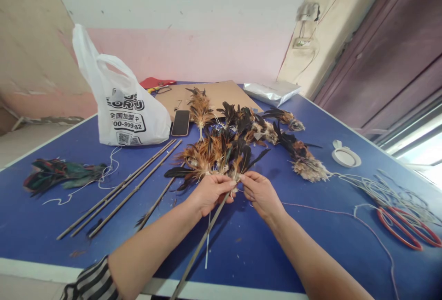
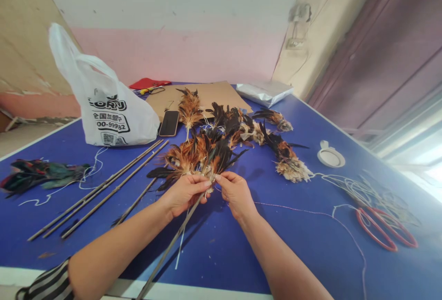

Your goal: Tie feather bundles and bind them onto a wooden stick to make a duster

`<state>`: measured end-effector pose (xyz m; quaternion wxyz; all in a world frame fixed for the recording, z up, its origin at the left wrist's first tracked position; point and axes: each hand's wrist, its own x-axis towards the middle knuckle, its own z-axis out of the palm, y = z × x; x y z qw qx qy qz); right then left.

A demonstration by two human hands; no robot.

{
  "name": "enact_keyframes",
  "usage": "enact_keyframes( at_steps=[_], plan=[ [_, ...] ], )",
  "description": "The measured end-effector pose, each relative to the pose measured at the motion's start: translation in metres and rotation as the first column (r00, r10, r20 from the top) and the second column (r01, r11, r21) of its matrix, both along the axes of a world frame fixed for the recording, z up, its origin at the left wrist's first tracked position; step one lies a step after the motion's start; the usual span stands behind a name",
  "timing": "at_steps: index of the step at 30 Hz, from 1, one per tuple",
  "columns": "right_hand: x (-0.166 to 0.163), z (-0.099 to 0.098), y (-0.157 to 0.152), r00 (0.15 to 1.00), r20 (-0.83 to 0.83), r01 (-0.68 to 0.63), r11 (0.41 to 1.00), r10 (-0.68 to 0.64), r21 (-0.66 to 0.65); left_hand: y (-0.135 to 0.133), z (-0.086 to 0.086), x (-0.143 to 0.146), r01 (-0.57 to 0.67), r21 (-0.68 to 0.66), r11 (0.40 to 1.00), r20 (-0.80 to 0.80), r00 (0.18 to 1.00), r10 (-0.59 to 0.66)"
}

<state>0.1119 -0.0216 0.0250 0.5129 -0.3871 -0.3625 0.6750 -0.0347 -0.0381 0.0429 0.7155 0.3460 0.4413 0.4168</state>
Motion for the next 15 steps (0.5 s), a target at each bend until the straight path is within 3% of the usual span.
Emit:
enact_keyframes(
  at_steps=[8, 15],
  plan=[
    [0.000, -0.002, 0.001, 0.998, 0.022, -0.051, 0.999, 0.051, -0.005, -0.006, 0.004, 0.009, -0.063, 0.191, 0.980, -0.125, 0.988, 0.088],
    [-0.002, -0.001, -0.001, 0.986, 0.163, 0.011, 1.000, -0.015, 0.026, -0.008, 0.002, 0.012, -0.082, 0.218, 0.972, -0.151, 0.982, 0.117]
  ],
)
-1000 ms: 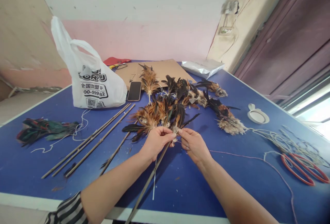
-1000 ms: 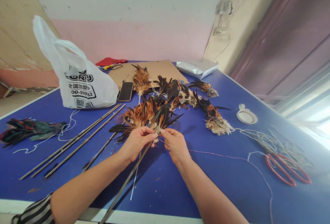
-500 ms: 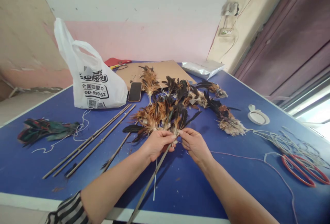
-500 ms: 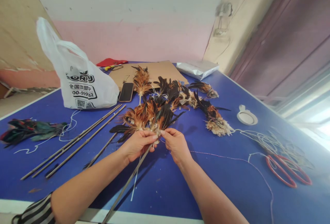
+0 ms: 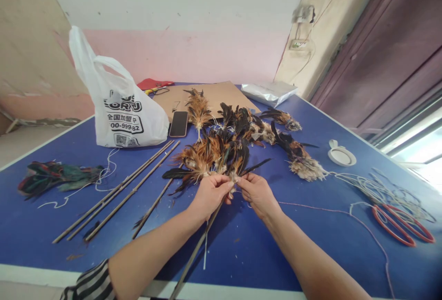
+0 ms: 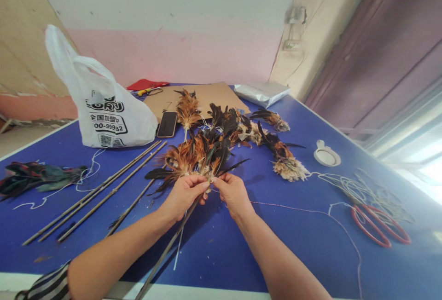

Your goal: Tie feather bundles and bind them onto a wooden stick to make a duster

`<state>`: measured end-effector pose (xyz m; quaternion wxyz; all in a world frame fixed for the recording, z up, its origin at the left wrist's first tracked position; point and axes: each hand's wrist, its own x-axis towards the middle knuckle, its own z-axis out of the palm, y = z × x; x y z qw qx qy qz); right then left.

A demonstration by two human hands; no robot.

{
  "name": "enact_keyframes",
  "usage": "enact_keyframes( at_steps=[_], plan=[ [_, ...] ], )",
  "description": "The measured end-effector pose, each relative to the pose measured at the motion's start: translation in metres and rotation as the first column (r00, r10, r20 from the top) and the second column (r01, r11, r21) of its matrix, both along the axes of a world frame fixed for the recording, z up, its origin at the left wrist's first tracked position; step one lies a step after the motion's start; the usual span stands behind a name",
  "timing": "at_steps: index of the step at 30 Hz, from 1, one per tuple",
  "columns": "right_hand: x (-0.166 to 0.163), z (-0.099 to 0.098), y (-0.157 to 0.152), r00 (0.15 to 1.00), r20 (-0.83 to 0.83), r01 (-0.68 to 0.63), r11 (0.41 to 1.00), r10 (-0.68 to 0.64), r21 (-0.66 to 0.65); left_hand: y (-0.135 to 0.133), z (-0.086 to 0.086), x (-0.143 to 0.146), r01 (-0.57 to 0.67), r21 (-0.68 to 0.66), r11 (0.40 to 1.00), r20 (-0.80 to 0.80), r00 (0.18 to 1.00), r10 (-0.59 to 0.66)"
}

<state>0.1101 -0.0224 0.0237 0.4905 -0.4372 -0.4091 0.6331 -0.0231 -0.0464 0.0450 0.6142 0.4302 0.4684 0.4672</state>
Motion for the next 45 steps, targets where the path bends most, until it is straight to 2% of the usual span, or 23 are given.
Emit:
enact_keyframes(
  at_steps=[2, 7, 10, 12, 16, 18, 26, 31, 34, 37, 39, 41, 42, 44, 45],
  plan=[
    [0.000, 0.001, 0.000, 0.998, 0.055, 0.002, 1.000, -0.002, 0.002, 0.000, 0.000, 0.000, -0.011, -0.009, 1.000, 0.010, 1.000, 0.011],
    [0.013, 0.011, 0.003, 0.964, 0.234, -0.140, 0.989, 0.125, 0.048, 0.005, 0.002, -0.005, -0.054, -0.005, 0.999, 0.033, 0.998, 0.055],
    [0.025, 0.017, 0.008, 0.931, 0.332, -0.185, 0.980, 0.152, 0.071, 0.008, 0.006, -0.009, -0.055, 0.013, 0.998, 0.070, 0.996, 0.054],
    [0.031, 0.021, 0.010, 0.941, 0.288, -0.200, 0.979, 0.180, 0.043, 0.008, 0.009, -0.012, -0.048, 0.017, 0.999, 0.105, 0.993, 0.046],
    [0.036, 0.025, 0.011, 0.966, 0.003, -0.260, 0.966, 0.260, 0.003, 0.010, 0.012, -0.017, -0.031, -0.027, 0.999, 0.133, 0.991, 0.035],
    [0.036, 0.028, 0.010, 0.959, -0.079, -0.274, 0.962, 0.274, 0.008, 0.010, 0.012, -0.017, -0.024, -0.064, 0.998, 0.137, 0.990, 0.032],
    [0.024, 0.032, 0.000, 0.949, -0.202, -0.232, 0.970, 0.243, 0.075, 0.005, 0.010, -0.007, 0.085, -0.168, 0.982, 0.279, 0.960, -0.036],
    [0.030, 0.038, -0.001, 0.951, -0.169, -0.254, 0.966, 0.259, 0.051, 0.007, 0.005, -0.008, 0.135, -0.157, 0.978, 0.294, 0.952, -0.085],
    [0.048, 0.045, 0.005, 0.977, -0.097, -0.182, 0.978, 0.192, 0.098, 0.011, 0.005, -0.014, 0.110, -0.168, 0.980, 0.305, 0.951, -0.054],
    [0.067, 0.051, 0.013, 0.999, -0.035, 0.007, 0.988, -0.002, 0.154, 0.013, 0.007, -0.018, 0.125, -0.159, 0.979, 0.334, 0.940, -0.066],
    [0.078, 0.052, 0.019, 0.986, 0.053, 0.145, 0.968, -0.159, 0.207, 0.013, 0.008, -0.019, 0.152, -0.147, 0.977, 0.342, 0.935, -0.094],
    [0.090, 0.052, 0.025, 0.904, 0.225, 0.287, 0.906, -0.363, 0.310, 0.013, 0.008, -0.019, 0.168, -0.140, 0.976, 0.344, 0.932, -0.111],
    [0.097, 0.051, 0.027, 0.820, 0.338, 0.337, 0.866, -0.462, 0.368, 0.012, 0.008, -0.019, 0.175, -0.137, 0.975, 0.345, 0.931, -0.118],
    [0.114, 0.050, 0.030, 0.570, 0.557, 0.372, 0.795, -0.604, 0.480, 0.012, 0.008, -0.019, 0.182, -0.136, 0.974, 0.348, 0.929, -0.125],
    [0.124, 0.049, 0.032, 0.430, 0.647, 0.360, 0.777, -0.630, 0.517, 0.012, 0.008, -0.020, 0.185, -0.138, 0.973, 0.347, 0.929, -0.127]
  ],
)
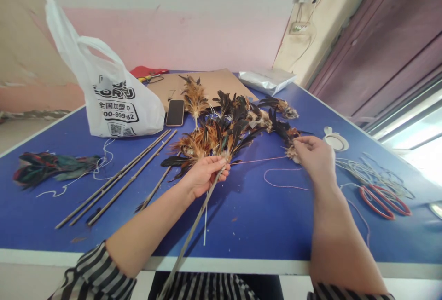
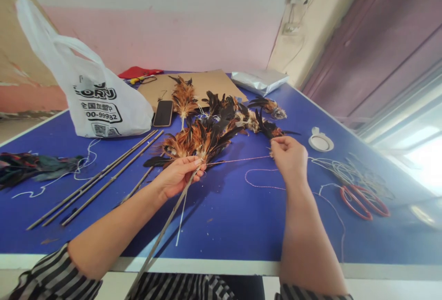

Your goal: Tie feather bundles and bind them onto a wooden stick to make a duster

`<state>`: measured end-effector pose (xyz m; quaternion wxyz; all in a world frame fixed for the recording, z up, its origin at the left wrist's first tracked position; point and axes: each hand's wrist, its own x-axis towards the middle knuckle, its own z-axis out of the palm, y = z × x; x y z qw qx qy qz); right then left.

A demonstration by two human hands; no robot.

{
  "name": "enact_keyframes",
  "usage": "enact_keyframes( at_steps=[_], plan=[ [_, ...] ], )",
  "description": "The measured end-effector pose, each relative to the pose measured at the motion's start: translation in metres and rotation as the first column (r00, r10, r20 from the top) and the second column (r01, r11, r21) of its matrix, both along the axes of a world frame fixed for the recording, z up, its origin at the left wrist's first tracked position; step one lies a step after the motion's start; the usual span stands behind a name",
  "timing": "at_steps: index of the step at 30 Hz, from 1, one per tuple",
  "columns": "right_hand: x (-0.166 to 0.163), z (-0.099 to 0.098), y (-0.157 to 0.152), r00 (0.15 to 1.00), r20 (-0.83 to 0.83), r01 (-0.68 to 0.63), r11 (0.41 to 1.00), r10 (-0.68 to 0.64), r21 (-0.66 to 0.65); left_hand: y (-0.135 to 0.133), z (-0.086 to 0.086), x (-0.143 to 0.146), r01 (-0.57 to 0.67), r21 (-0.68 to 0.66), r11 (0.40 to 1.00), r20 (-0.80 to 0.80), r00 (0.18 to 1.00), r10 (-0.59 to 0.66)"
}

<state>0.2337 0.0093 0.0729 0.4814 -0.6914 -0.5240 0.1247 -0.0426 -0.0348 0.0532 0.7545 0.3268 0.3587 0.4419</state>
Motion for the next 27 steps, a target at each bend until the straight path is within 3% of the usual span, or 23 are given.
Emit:
enact_keyframes(
  at_steps=[4, 8, 10, 12, 13, 14, 16, 18, 20, 22, 27],
  plan=[
    [0.037, -0.001, 0.003, 0.891, 0.431, 0.225, 0.963, -0.141, -0.150, -0.001, 0.002, 0.000, -0.014, -0.020, 1.000, -0.025, 1.000, 0.013],
    [0.047, -0.004, 0.005, 0.827, 0.562, 0.277, 0.873, -0.004, -0.401, -0.002, 0.003, 0.003, -0.056, -0.017, 0.998, -0.087, 0.995, 0.055],
    [0.032, -0.003, 0.002, 0.830, 0.551, 0.172, 0.901, 0.085, -0.398, -0.003, 0.003, 0.005, -0.073, -0.014, 0.997, -0.115, 0.991, 0.071],
    [0.004, -0.001, -0.005, 0.875, 0.439, -0.067, 0.949, 0.204, -0.307, -0.004, 0.000, 0.008, -0.072, -0.007, 0.997, -0.125, 0.990, 0.070],
    [-0.013, -0.001, -0.010, 0.897, 0.309, -0.235, 0.934, 0.315, -0.271, -0.004, -0.001, 0.009, -0.066, 0.000, 0.998, -0.125, 0.990, 0.066],
    [-0.030, -0.001, -0.016, 0.877, 0.127, -0.417, 0.867, 0.463, -0.273, -0.004, -0.002, 0.010, -0.060, 0.007, 0.998, -0.124, 0.990, 0.060],
    [-0.061, -0.004, -0.027, 0.713, -0.250, -0.700, 0.640, 0.655, -0.317, -0.004, -0.004, 0.011, -0.053, 0.022, 0.998, -0.128, 0.990, 0.055],
    [-0.083, -0.010, -0.034, 0.538, -0.462, -0.843, 0.444, 0.705, -0.304, -0.003, -0.005, 0.011, -0.055, 0.030, 0.998, -0.137, 0.989, 0.058],
    [-0.091, -0.017, -0.035, 0.462, -0.523, -0.886, 0.352, 0.716, -0.301, -0.002, -0.005, 0.011, -0.062, 0.029, 0.998, -0.144, 0.987, 0.065],
    [-0.090, -0.020, -0.033, 0.474, -0.492, -0.879, 0.355, 0.731, -0.319, -0.002, -0.005, 0.010, -0.072, 0.021, 0.997, -0.151, 0.986, 0.075],
    [-0.076, -0.016, -0.025, 0.566, -0.326, -0.822, 0.487, 0.757, -0.295, -0.003, -0.004, 0.009, -0.053, 0.005, 0.999, -0.153, 0.987, 0.054]
  ],
)
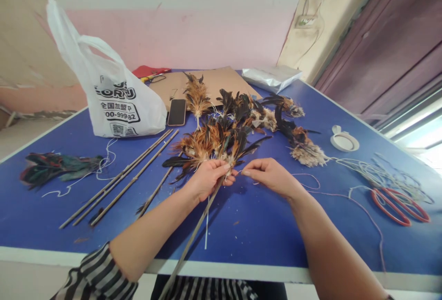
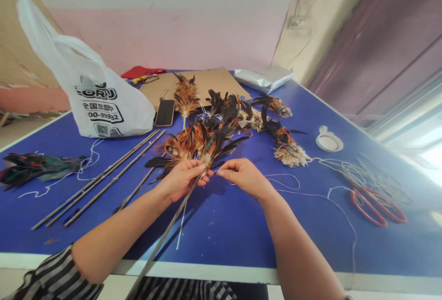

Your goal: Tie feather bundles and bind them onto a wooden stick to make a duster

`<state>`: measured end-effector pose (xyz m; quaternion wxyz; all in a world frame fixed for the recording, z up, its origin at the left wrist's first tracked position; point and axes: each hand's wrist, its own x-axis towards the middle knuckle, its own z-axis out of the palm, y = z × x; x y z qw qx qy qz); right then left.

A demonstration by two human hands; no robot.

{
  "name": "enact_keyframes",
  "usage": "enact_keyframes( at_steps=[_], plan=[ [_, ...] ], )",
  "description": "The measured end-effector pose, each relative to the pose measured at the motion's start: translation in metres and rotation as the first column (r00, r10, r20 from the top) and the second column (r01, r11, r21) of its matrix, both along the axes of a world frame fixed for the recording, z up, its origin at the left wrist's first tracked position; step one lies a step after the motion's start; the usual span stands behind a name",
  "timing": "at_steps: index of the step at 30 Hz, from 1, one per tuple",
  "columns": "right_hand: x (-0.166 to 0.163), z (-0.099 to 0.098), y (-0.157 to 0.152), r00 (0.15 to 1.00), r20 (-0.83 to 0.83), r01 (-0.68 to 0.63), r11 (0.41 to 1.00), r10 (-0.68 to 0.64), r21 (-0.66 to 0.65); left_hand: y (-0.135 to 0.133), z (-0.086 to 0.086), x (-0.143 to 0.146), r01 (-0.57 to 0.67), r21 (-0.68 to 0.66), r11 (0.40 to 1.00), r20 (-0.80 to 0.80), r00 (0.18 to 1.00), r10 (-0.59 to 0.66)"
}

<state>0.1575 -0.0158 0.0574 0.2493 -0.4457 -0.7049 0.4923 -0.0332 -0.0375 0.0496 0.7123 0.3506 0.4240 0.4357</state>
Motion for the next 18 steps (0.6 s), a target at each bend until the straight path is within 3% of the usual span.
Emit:
enact_keyframes(
  at_steps=[5, 9, 18],
  plan=[
    [0.002, 0.005, -0.002, 0.988, 0.132, 0.062, 0.987, -0.082, 0.148, -0.002, 0.004, 0.000, 0.033, -0.011, 0.999, 0.059, 0.998, -0.032],
    [-0.004, 0.006, -0.008, 0.984, 0.160, 0.040, 0.965, -0.083, 0.258, -0.003, 0.002, 0.003, 0.056, -0.034, 0.998, 0.064, 0.997, -0.053],
    [-0.003, 0.010, -0.011, 0.963, 0.248, -0.015, 0.899, -0.105, 0.439, -0.007, -0.005, 0.006, 0.104, 0.062, 0.993, -0.100, 0.990, -0.097]
  ],
)
